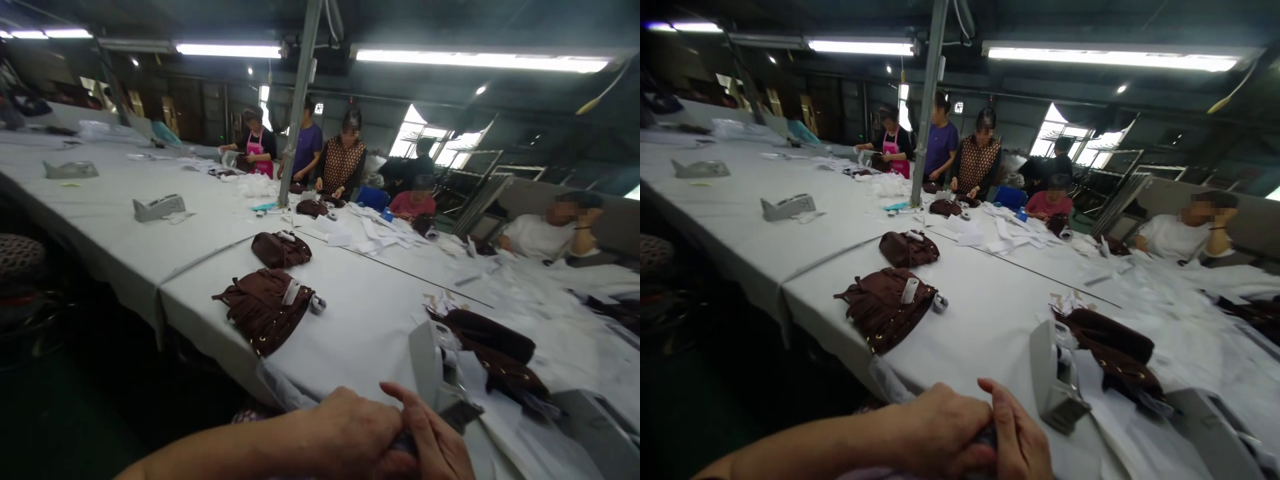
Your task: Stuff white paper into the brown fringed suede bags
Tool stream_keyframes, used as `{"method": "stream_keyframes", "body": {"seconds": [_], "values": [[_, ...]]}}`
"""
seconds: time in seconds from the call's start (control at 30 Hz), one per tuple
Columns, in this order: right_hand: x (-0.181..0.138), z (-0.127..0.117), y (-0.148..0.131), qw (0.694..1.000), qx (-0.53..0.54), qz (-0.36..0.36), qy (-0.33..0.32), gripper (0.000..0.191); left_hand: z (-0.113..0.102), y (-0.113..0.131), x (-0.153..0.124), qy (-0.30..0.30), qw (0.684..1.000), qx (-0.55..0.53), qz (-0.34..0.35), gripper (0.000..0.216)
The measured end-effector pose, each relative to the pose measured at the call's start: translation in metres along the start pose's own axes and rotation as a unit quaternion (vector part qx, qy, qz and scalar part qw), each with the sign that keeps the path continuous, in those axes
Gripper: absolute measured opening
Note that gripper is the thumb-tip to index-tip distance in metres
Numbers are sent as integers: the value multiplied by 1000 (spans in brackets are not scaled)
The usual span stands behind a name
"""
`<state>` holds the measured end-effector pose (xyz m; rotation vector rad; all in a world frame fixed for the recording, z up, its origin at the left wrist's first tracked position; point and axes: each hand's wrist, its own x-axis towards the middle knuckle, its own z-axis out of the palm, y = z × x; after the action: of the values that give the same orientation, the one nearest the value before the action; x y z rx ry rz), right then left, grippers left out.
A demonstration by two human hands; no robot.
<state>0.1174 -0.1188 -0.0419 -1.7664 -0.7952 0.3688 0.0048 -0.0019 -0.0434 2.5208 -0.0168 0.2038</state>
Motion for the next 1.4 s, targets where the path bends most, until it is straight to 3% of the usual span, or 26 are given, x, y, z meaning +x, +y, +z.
{"method": "stream_keyframes", "body": {"seconds": [0.1, 0.17, 0.23, 0.3, 0.37, 0.43, 0.53, 0.6, 0.67, 0.73, 0.8, 0.9, 1.0, 1.17, 1.23, 1.33, 1.4], "values": [[-11, 10, 6, 995, 40, 26, 90, 47, -12, -11, -6, -52, 987, -146, 37, 37], [-17, 21, 5, 981, 129, 44, 140, 46, -23, -22, -10, -110, 954, -273, 48, 34], [-18, 32, 1, 957, 238, 49, 161, 43, -30, -34, -12, -152, 911, -383, 22, 33], [-14, 43, -5, 929, 322, 55, 172, 40, -31, -44, -13, -187, 848, -495, -6, 36], [-7, 52, -11, 907, 373, 67, 185, 39, -24, -51, -15, -193, 786, -587, -19, 39], [-1, 60, -16, 892, 400, 83, 192, 39, -15, -53, -17, -170, 756, -631, -18, 44], [8, 70, -16, 882, 410, 117, 200, 41, -6, -53, -19, -102, 795, -598, -21, 52], [12, 75, -13, 882, 407, 136, 196, 46, -4, -52, -19, -17, 831, -554, -56, 53], [14, 76, -9, 897, 404, 121, 135, 56, -4, -52, -19, 70, 836, -530, -121, 51], [13, 73, -5, 920, 384, 71, 24, 69, -7, -53, -20, 115, 825, -526, -173, 50], [13, 66, -2, 936, 341, 27, -86, 76, -11, -55, -22, 125, 824, -518, -192, 49], [13, 58, 2, 942, 293, 22, -163, 71, -16, -55, -25, 132, 831, -502, -201, 50], [15, 57, 3, 948, 274, 21, -158, 60, -20, -51, -24, 134, 840, -491, -189, 48], [10, 61, 5, 970, 225, 15, -90, 55, -20, -47, -19, 135, 851, -484, -153, 43], [8, 59, 6, 963, 256, 21, -80, 62, -19, -46, -17, 136, 850, -485, -154, 43], [8, 56, 9, 933, 335, 36, -127, 70, -19, -47, -15, 128, 858, -472, -154, 45], [10, 56, 11, 933, 335, 33, -125, 70, -17, -50, -14, 132, 858, -475, -144, 49]]}}
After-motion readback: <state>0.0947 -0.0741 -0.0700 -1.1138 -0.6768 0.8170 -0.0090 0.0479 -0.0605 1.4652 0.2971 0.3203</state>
